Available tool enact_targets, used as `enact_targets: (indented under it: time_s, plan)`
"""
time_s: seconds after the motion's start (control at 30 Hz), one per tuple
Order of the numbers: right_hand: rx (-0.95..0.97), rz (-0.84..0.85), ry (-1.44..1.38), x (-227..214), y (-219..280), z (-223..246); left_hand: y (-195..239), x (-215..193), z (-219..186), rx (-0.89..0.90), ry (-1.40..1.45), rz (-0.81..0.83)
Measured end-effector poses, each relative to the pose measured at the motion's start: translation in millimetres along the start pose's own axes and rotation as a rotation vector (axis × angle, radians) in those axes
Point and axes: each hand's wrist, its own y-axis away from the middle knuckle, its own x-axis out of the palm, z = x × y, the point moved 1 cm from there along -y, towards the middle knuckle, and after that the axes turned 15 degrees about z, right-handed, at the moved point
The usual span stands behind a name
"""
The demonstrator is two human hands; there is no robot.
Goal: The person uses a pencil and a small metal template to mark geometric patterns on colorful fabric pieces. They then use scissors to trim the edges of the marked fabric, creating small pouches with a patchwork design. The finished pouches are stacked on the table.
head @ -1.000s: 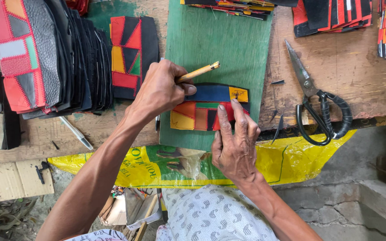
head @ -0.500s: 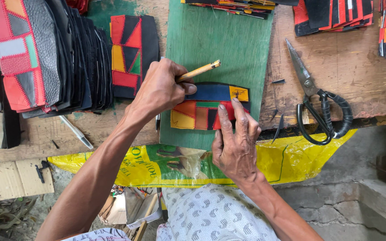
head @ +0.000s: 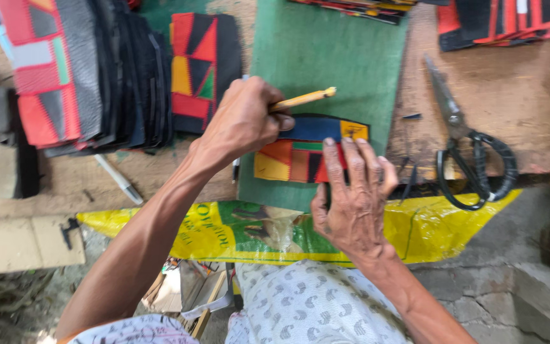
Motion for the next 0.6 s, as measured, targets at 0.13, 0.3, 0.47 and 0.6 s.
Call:
enact_targets:
  time_s: [0.13,0.3,0.47,0.6]
  plan:
    - [-0.014,0.015,0.028,5,1,1,-3,-11,11,0.079,-0.052,0.09]
    - [-0.016,0.004,0.047,11,2,-2,-12,-17,18,0.128,-0.12,0.118]
    - [-0.022,0.013,0.059,15,4,-3,-12,-12,23,0.143,-0.121,0.107]
    - [-0.027,0.007,0.062,15,3,-4,-13,-11,22,0.15,-0.18,0.082]
